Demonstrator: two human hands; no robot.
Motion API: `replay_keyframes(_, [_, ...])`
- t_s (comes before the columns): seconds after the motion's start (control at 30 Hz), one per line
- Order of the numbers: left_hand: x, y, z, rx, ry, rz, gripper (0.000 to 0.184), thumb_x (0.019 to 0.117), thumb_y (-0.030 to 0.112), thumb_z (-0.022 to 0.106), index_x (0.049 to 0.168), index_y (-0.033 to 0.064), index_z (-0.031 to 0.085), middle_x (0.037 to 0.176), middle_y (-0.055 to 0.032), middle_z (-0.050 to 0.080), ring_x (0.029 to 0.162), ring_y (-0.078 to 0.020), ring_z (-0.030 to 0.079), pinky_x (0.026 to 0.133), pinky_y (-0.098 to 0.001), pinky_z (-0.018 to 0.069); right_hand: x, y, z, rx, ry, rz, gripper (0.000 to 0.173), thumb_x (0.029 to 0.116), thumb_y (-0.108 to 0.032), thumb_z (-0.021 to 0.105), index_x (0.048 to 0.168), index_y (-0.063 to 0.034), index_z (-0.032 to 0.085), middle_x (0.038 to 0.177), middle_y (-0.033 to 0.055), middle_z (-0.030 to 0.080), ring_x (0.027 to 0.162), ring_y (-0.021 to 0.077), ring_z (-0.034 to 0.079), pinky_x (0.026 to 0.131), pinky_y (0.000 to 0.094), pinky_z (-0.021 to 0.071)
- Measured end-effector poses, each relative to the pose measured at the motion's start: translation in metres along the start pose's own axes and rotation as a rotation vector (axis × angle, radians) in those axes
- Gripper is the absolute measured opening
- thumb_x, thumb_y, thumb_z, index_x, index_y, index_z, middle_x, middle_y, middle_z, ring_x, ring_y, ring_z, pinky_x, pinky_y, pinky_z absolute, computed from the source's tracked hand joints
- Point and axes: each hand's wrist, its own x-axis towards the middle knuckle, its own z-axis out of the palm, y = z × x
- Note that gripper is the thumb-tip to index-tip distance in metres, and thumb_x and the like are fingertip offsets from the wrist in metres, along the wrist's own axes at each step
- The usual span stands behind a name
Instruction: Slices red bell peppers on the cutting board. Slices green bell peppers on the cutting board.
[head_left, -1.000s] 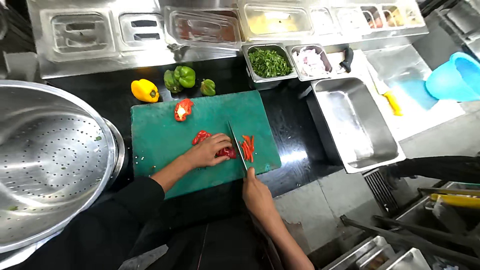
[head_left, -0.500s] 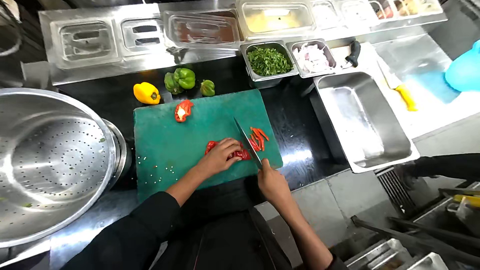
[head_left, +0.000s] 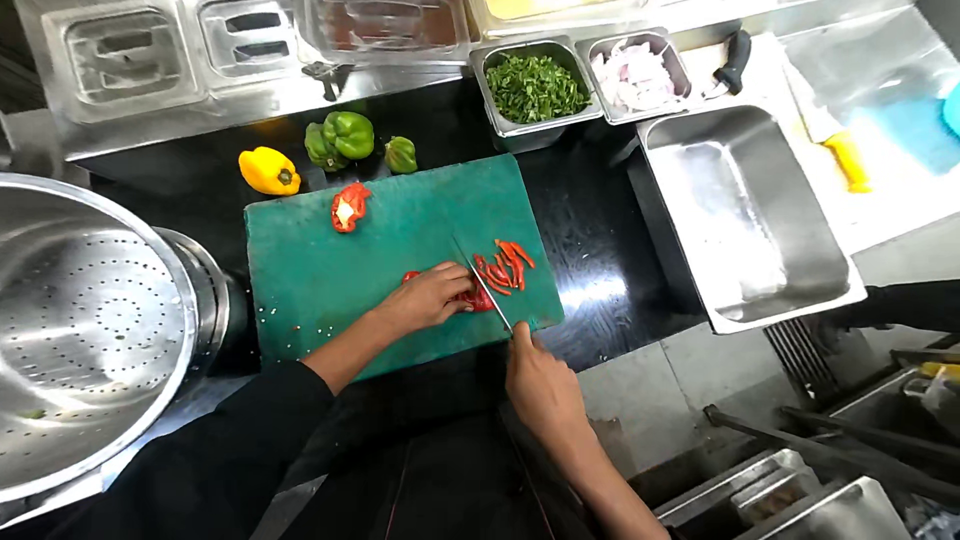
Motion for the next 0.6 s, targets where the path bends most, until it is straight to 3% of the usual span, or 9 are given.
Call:
replay_keyframes(0.47, [0.0, 0.004, 0.003, 0.003, 0.04, -0.017, 0.017, 0.0938, 0.019, 0.072, 0.099, 0.0026, 0.073, 0.108, -0.0124, 0.07, 0.113, -0.0276, 0.065, 0.103, -0.0384, 0.0511, -0.013, -0.004, -0.009, -0.059, -0.08, 0.034, 0.029, 0.1093, -0.018, 0.037, 0.134, -0.0104, 0.05, 0.111, 0.0176, 0.067, 0.092, 0.0353, 0.072, 0.075, 0.0482, 0.0572])
replay_keyframes(0.6, [0.0, 0.002, 0.001, 0.003, 0.03, -0.017, 0.017, 0.0928, 0.017, 0.073, 0.102, 0.0032, 0.074, 0.114, -0.0129, 0.07, 0.118, -0.0288, 0.064, 0.106, -0.039, 0.0493, 0.022, -0.008, 0.015, 0.029, -0.015, 0.014, 0.025, 0.1094, -0.016, 0.04, 0.132, -0.008, 0.049, 0.105, 0.0197, 0.067, 0.089, 0.0375, 0.072, 0.073, 0.051, 0.058])
